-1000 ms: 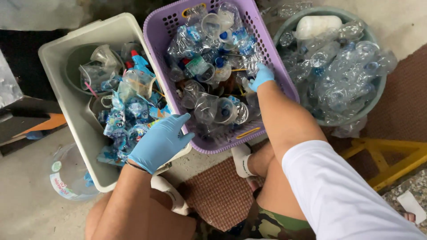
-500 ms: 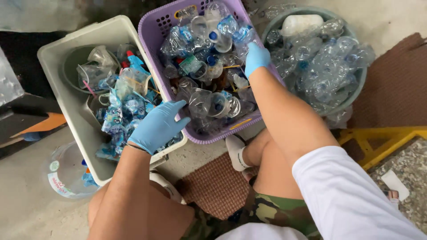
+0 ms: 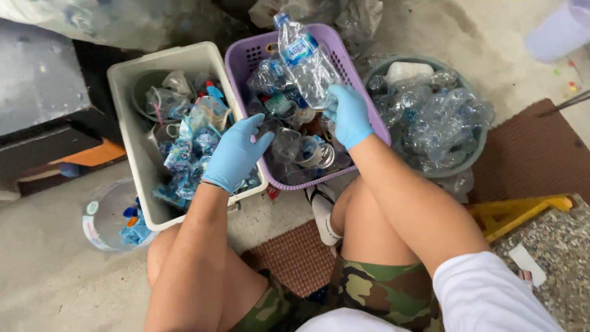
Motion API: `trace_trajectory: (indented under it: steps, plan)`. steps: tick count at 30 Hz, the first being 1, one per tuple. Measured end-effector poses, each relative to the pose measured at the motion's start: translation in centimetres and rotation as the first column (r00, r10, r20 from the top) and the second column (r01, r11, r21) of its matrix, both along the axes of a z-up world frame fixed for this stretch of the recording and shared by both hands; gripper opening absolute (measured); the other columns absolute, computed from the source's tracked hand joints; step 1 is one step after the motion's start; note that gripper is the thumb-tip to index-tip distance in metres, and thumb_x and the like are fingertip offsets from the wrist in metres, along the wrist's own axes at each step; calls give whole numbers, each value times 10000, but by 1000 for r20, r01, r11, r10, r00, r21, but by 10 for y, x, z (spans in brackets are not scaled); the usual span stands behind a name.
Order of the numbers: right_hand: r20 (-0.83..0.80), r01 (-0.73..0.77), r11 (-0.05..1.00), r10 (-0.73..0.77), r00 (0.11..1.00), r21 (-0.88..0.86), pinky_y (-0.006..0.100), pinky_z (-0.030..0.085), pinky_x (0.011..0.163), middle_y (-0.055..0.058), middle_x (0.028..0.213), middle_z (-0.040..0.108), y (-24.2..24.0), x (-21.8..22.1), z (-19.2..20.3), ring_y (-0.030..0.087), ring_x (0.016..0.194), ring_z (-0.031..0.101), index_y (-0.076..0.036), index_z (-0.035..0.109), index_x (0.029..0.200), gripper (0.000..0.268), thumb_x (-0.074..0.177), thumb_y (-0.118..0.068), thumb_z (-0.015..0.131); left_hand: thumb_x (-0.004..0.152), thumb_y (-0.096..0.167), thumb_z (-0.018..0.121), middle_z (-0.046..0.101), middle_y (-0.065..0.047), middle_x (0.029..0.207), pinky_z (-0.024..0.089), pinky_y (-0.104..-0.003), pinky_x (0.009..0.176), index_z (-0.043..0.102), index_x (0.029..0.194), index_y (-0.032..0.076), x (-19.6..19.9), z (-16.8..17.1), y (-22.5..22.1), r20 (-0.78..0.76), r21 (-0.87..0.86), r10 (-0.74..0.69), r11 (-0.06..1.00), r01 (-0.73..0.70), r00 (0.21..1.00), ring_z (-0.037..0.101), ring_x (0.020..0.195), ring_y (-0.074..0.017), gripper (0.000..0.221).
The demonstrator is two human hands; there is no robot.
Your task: Sorting plastic bottles by removing caps and labels using scissors for recycling
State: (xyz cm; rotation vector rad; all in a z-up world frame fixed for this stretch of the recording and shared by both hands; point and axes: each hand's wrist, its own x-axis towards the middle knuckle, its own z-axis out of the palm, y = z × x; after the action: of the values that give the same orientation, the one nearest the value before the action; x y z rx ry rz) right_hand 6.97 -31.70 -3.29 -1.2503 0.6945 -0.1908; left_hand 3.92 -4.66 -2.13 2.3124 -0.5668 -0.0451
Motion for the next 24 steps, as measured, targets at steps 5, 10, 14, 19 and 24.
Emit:
trace_trajectory:
  steps: [5,10,14,19,24]
  plan:
    - [78,-283,888,274,959,362,392,547,816,-14,952,642,60,-35,18,259,890,681,-218,642,939,191,828,-208,797,1007,389,731,499,-274,1496,481,-512,1118,319,1535,-32,3,6,5,-391,-668,129,641,-378,911,502,1389,-441,791]
    - [189,-540,732,511,839,416,387,533,760,5,939,659,99,-16,-1,250,836,674,-148,670,988,175,870,-178,796,1043,248,624,483,-104,1470,413,-393,1154,365,1549,-43,-19,70,17,-412,-877,72,241,-416,908,476,1382,-231,638]
    - [177,-746,555,746,642,368,412,587,651,137,848,741,133,-27,7,303,710,722,-85,742,936,58,895,-125,744,1053,199,655,629,-224,1410,500,-615,1117,509,1464,89,7,8,55,-344,-910,-156,-188,-370,926,620,1307,-432,450]
    - [165,-843,400,862,479,359,391,599,698,83,827,742,144,-2,-14,259,716,731,-124,723,953,379,942,-482,597,1053,225,643,651,-261,1363,483,-641,1128,502,1473,98,-11,17,68,-275,-929,-85,-234,-288,958,614,1305,-452,461]
    - [41,-903,427,904,425,-47,286,604,762,27,1005,759,152,24,-48,149,837,750,-103,708,1202,613,988,-643,511,1012,224,676,696,-239,1280,541,-575,1088,523,1473,91,-5,0,103,-326,-914,31,-264,-307,945,679,1214,-395,503]
